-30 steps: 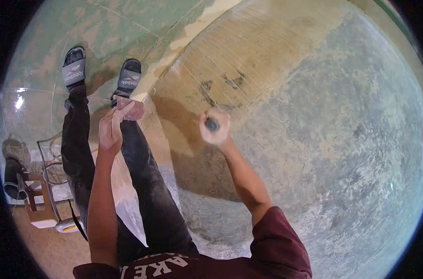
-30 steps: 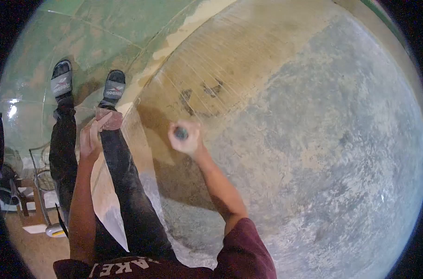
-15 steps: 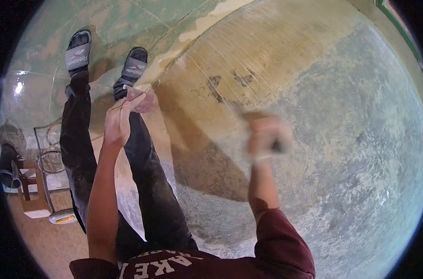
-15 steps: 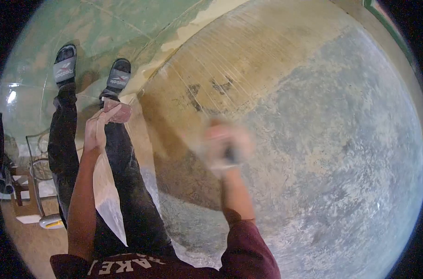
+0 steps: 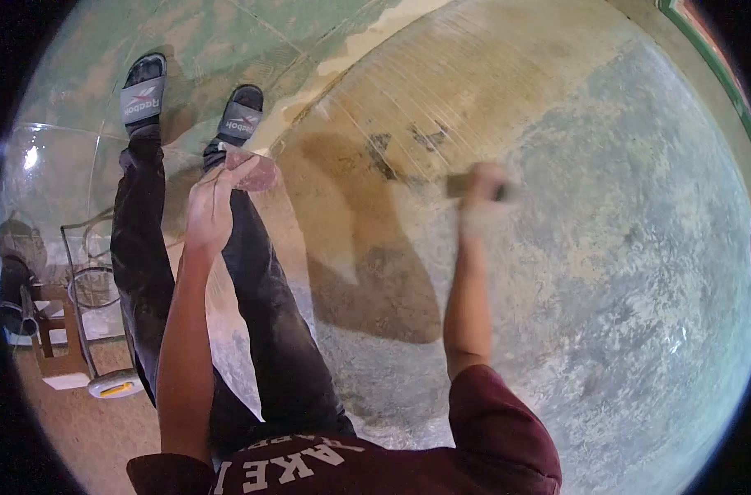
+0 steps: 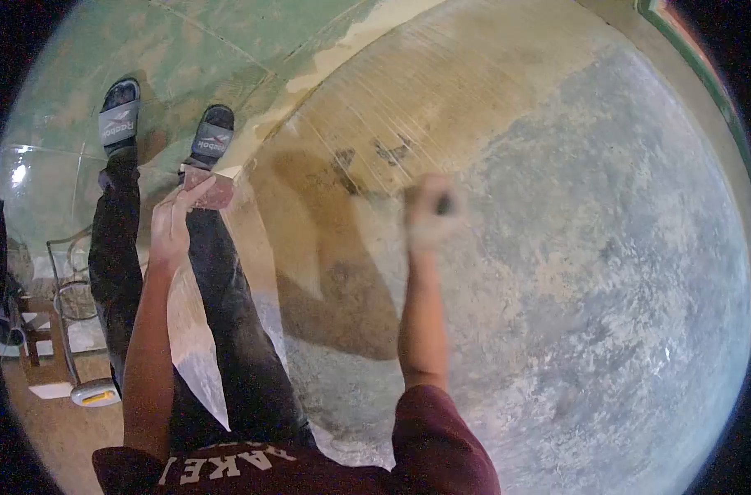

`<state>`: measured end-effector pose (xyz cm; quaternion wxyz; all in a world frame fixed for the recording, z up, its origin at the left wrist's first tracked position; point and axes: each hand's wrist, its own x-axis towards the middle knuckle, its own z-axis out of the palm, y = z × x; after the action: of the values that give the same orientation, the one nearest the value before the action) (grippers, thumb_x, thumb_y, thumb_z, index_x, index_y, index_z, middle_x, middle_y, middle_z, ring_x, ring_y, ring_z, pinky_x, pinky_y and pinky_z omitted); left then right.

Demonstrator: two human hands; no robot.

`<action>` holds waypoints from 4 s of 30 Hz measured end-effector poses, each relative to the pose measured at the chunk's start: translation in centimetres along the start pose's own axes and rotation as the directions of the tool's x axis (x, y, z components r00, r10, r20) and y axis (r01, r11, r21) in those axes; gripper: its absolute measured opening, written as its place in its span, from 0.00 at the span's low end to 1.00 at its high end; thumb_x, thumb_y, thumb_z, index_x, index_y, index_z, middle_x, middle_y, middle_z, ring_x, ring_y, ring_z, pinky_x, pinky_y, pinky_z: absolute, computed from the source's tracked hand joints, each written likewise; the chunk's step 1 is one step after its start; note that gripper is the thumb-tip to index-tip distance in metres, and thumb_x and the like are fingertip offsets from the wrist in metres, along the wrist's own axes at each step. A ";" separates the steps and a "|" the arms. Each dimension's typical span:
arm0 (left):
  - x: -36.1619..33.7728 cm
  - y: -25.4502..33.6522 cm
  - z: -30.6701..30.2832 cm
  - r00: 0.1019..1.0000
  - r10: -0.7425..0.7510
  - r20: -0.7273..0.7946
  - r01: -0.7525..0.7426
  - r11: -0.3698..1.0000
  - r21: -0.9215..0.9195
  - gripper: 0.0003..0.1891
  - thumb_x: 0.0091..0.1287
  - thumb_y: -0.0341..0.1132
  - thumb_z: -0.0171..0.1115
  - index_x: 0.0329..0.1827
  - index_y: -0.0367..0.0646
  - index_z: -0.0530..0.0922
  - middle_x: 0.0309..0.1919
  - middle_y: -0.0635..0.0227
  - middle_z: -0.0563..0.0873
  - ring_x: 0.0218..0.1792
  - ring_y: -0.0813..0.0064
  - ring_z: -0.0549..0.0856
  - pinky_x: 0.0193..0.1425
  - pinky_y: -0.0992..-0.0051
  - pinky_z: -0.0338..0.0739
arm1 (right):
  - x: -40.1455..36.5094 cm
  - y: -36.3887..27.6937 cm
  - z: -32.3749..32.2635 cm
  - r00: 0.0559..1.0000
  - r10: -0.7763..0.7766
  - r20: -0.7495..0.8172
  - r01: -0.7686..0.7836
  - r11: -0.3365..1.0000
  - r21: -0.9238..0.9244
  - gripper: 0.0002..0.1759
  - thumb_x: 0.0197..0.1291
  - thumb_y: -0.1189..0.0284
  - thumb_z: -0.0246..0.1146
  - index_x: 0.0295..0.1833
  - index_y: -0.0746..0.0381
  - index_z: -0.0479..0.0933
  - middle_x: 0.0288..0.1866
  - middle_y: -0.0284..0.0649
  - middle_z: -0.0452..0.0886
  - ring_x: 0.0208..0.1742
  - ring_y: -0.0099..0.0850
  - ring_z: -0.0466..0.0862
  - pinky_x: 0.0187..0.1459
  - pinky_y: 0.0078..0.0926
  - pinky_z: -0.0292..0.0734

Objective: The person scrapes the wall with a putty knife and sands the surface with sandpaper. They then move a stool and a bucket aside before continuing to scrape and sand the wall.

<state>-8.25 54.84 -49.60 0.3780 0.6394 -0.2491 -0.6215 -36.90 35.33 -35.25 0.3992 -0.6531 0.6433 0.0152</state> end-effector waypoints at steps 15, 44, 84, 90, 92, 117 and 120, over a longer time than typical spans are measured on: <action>0.4 0.3 0.2 0.999 -0.026 0.027 0.027 0.999 -0.041 0.26 0.76 0.37 0.32 0.57 0.36 0.82 0.50 0.48 0.85 0.46 0.60 0.83 0.53 0.68 0.74 | -9.3 -0.9 10.0 0.851 -0.088 0.518 0.056 0.995 0.076 0.07 0.50 0.81 0.66 0.35 0.60 0.78 0.30 0.38 0.83 0.28 0.30 0.81 0.32 0.27 0.75; 0.6 1.8 -0.2 0.999 0.025 0.025 -0.025 1.000 0.016 0.26 0.75 0.34 0.32 0.55 0.33 0.82 0.47 0.44 0.85 0.49 0.50 0.84 0.58 0.65 0.73 | 0.1 -8.7 3.4 0.933 -0.353 0.075 0.338 0.927 0.163 0.10 0.46 0.72 0.72 0.35 0.58 0.79 0.28 0.37 0.81 0.30 0.32 0.82 0.36 0.29 0.78; -0.2 1.3 -0.5 0.999 -0.007 0.048 0.005 0.999 0.053 0.22 0.74 0.31 0.37 0.54 0.37 0.83 0.41 0.46 0.83 0.43 0.47 0.81 0.52 0.61 0.73 | -3.1 3.5 4.6 0.973 0.142 -0.183 -0.106 0.975 0.197 0.06 0.62 0.78 0.59 0.31 0.60 0.76 0.23 0.36 0.77 0.26 0.31 0.78 0.35 0.32 0.76; 0.1 0.6 -0.8 0.998 -0.023 0.058 0.021 0.999 0.043 0.25 0.75 0.36 0.34 0.56 0.36 0.82 0.48 0.44 0.84 0.52 0.49 0.82 0.60 0.65 0.72 | -6.1 -6.1 9.1 0.921 -0.252 0.296 0.232 0.967 0.101 0.02 0.52 0.78 0.64 0.30 0.60 0.78 0.27 0.45 0.83 0.26 0.35 0.85 0.30 0.27 0.78; -0.3 0.2 -0.4 0.997 -0.020 0.078 0.012 0.995 0.103 0.25 0.75 0.36 0.34 0.56 0.36 0.82 0.47 0.45 0.84 0.51 0.49 0.82 0.60 0.65 0.72 | -3.2 -4.2 5.7 0.955 -0.296 -0.017 0.296 0.953 0.061 0.05 0.53 0.80 0.63 0.30 0.57 0.78 0.26 0.42 0.83 0.25 0.32 0.84 0.29 0.27 0.78; -1.0 -0.6 -0.7 0.998 -0.012 0.054 0.008 0.997 0.078 0.23 0.74 0.33 0.36 0.55 0.40 0.84 0.43 0.43 0.82 0.45 0.48 0.80 0.54 0.62 0.72 | -1.2 -4.6 6.2 0.935 -0.100 -0.340 0.244 0.878 0.411 0.06 0.57 0.83 0.60 0.30 0.62 0.77 0.25 0.39 0.78 0.25 0.25 0.78 0.31 0.24 0.75; -0.3 1.1 -1.5 0.990 -0.097 0.099 0.089 0.992 0.086 0.24 0.74 0.34 0.35 0.55 0.39 0.83 0.46 0.43 0.83 0.48 0.47 0.80 0.58 0.62 0.72 | -4.2 3.4 7.8 0.986 0.008 -0.164 -0.044 0.975 -0.217 0.08 0.61 0.73 0.63 0.29 0.60 0.75 0.25 0.38 0.75 0.25 0.30 0.74 0.33 0.28 0.74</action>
<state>-6.60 54.68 -48.60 0.3088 0.6324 -0.2632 -0.6599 -36.62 43.55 -40.02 0.2708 -0.6838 0.6764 0.0383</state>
